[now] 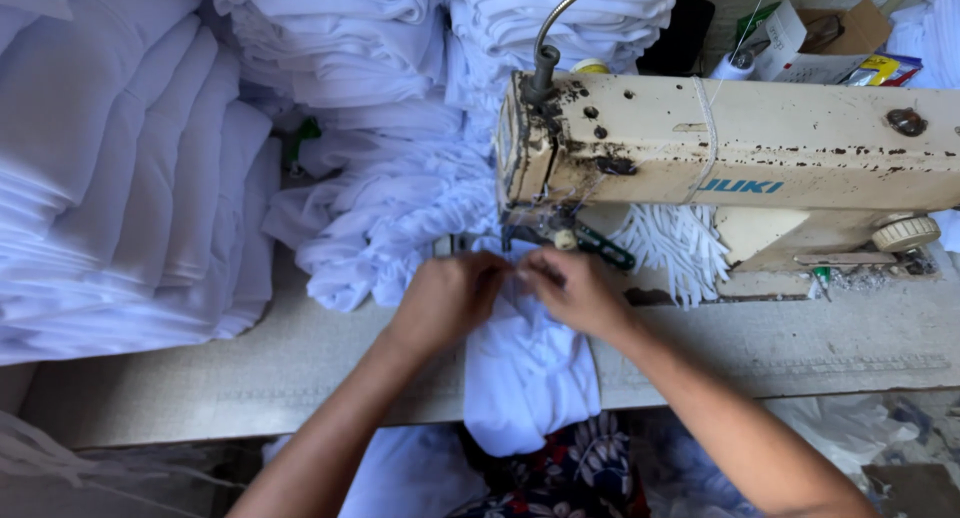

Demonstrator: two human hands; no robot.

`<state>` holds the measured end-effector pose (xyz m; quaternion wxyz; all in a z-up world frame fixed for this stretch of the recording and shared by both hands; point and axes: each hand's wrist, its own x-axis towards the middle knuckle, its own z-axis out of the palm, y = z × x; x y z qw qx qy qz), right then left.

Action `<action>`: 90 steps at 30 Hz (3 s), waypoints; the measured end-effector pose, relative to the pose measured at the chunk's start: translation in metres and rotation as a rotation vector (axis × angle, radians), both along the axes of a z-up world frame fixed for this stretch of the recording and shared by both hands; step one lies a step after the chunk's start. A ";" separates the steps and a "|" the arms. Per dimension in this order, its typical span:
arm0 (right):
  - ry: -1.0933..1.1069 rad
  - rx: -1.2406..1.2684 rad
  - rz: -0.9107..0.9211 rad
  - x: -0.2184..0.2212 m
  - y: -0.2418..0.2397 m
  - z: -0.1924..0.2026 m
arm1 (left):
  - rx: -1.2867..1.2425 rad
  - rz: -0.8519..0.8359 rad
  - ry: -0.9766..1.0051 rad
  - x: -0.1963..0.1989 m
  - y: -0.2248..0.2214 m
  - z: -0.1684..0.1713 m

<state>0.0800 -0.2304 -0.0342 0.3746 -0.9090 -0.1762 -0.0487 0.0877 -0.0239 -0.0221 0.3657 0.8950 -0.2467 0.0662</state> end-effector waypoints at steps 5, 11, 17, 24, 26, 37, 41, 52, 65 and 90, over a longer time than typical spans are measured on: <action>0.086 0.034 -0.044 0.030 -0.006 -0.023 | 0.013 0.021 0.087 0.042 -0.006 -0.038; 0.241 -0.021 -0.171 0.016 -0.003 -0.022 | -0.016 0.088 0.287 0.027 -0.006 -0.026; -0.024 -0.221 -0.234 0.023 -0.003 -0.017 | 0.054 0.146 0.191 0.020 -0.001 0.007; -0.373 -0.136 0.115 0.030 -0.007 -0.012 | 0.017 0.021 0.006 0.035 -0.002 -0.019; -0.362 -0.162 0.176 0.021 -0.012 -0.003 | 0.005 -0.047 0.021 0.030 0.001 -0.013; -0.472 -0.230 0.269 0.031 -0.013 -0.011 | 0.254 -0.189 -0.199 0.042 0.012 -0.027; -0.471 -0.258 0.213 0.031 -0.016 -0.025 | 0.250 -0.058 -0.135 0.042 0.000 -0.052; -0.453 -0.261 0.108 0.014 -0.011 0.002 | 0.245 0.050 -0.430 0.034 -0.007 -0.063; -0.612 -0.481 -0.730 -0.091 -0.243 -0.005 | 0.361 0.243 -0.346 -0.024 -0.058 -0.038; -0.628 -0.585 -0.316 0.040 -0.081 -0.041 | 0.017 -0.373 0.017 0.078 0.019 -0.006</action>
